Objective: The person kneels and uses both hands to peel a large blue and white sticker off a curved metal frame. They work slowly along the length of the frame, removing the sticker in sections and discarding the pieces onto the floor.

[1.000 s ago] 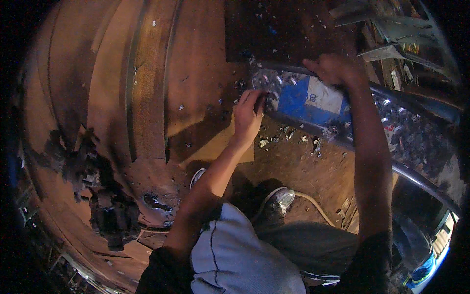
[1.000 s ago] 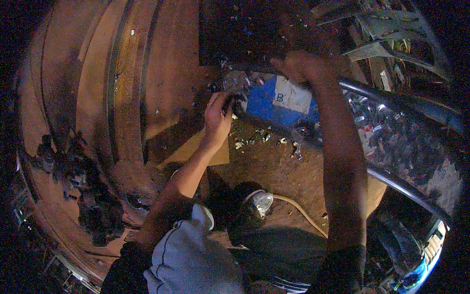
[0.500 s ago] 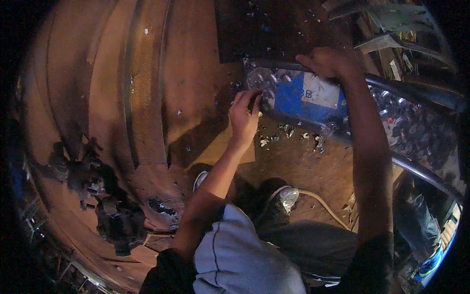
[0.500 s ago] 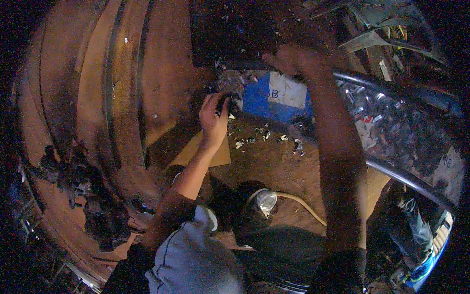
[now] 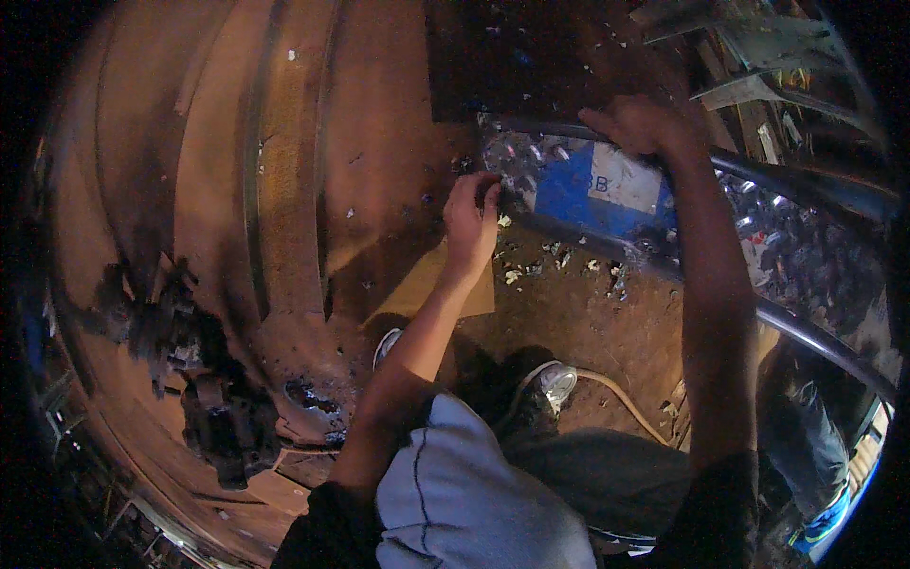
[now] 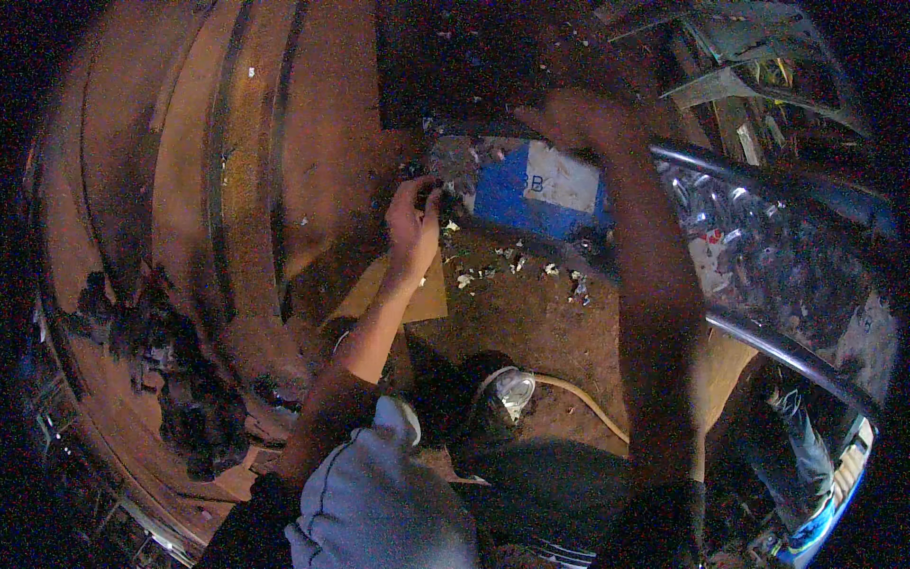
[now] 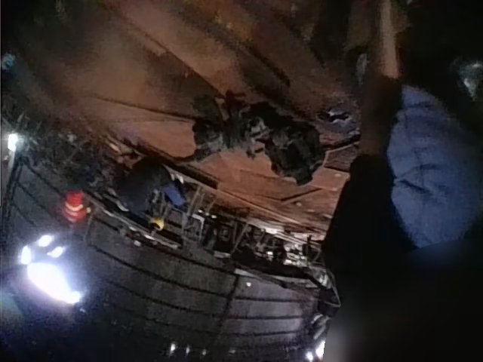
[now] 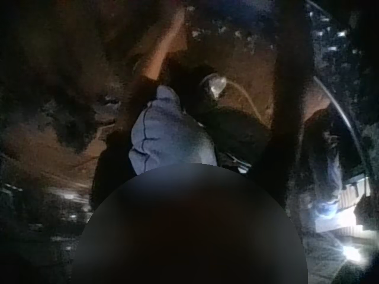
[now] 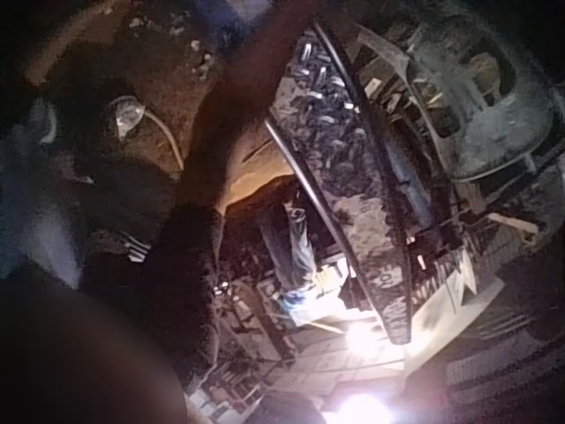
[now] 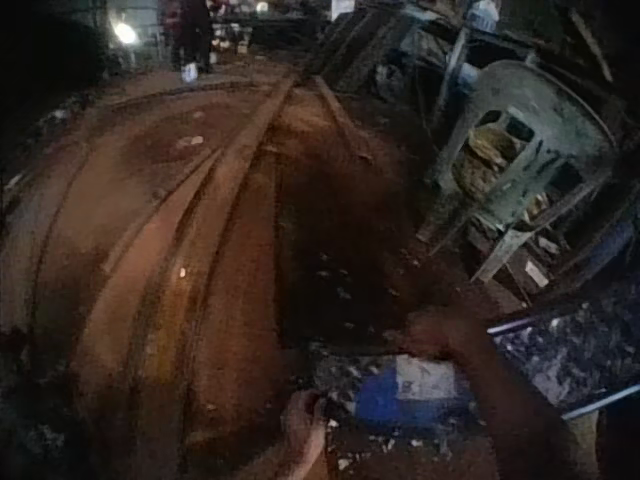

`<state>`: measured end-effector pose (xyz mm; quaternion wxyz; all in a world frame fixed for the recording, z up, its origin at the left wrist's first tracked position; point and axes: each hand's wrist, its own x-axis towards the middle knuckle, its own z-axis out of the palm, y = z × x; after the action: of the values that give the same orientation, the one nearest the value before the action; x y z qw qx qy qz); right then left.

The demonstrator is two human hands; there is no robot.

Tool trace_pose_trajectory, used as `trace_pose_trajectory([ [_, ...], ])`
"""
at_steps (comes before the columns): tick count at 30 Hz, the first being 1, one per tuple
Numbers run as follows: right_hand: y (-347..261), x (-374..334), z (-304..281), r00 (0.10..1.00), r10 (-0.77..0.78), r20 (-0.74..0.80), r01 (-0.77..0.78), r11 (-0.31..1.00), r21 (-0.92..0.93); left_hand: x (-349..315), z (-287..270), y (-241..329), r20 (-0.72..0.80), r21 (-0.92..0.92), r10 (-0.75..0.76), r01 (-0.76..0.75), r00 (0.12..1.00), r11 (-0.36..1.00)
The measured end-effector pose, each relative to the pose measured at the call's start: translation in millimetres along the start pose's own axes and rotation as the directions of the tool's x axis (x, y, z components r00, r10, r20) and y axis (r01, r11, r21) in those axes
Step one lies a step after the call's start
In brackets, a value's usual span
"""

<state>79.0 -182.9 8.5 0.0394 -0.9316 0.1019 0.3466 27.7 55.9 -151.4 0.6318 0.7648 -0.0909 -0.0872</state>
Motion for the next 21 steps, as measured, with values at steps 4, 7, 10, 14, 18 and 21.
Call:
trace_pose_trajectory([
  [4, 3, 8, 7, 1.000, 0.022, 0.013, -0.022, 1.000, 0.014, 6, -12, 6, 0.054, 0.162, 0.181, -0.188, 0.982, 0.969],
  [7, 4, 8, 6, 1.000, 0.016, 0.020, -0.016, 1.000, -0.008, 14, -20, 11, 0.126, 0.204, 0.262, -0.284, 0.957, 0.937],
  [10, 3, 5, 5, 1.000, 0.014, -0.003, -0.014, 1.000, -0.011, 24, -26, 12, 0.221, 0.280, 0.312, -0.367, 0.924, 0.887],
  [14, 0, 5, 8, 0.999, 0.012, -0.039, -0.011, 1.000, 0.007, 36, -34, 7, 0.359, 0.372, 0.404, -0.525, 0.842, 0.765],
  [18, 0, 5, 9, 0.999, 0.038, -0.014, -0.038, 0.999, 0.021, 50, -39, 0, 0.501, 0.398, 0.484, -0.687, 0.718, 0.608],
  [21, 0, 4, 7, 0.999, 0.035, -0.008, -0.035, 0.999, 0.008, 55, -37, -6, 0.584, 0.457, 0.424, -0.712, 0.692, 0.532],
])
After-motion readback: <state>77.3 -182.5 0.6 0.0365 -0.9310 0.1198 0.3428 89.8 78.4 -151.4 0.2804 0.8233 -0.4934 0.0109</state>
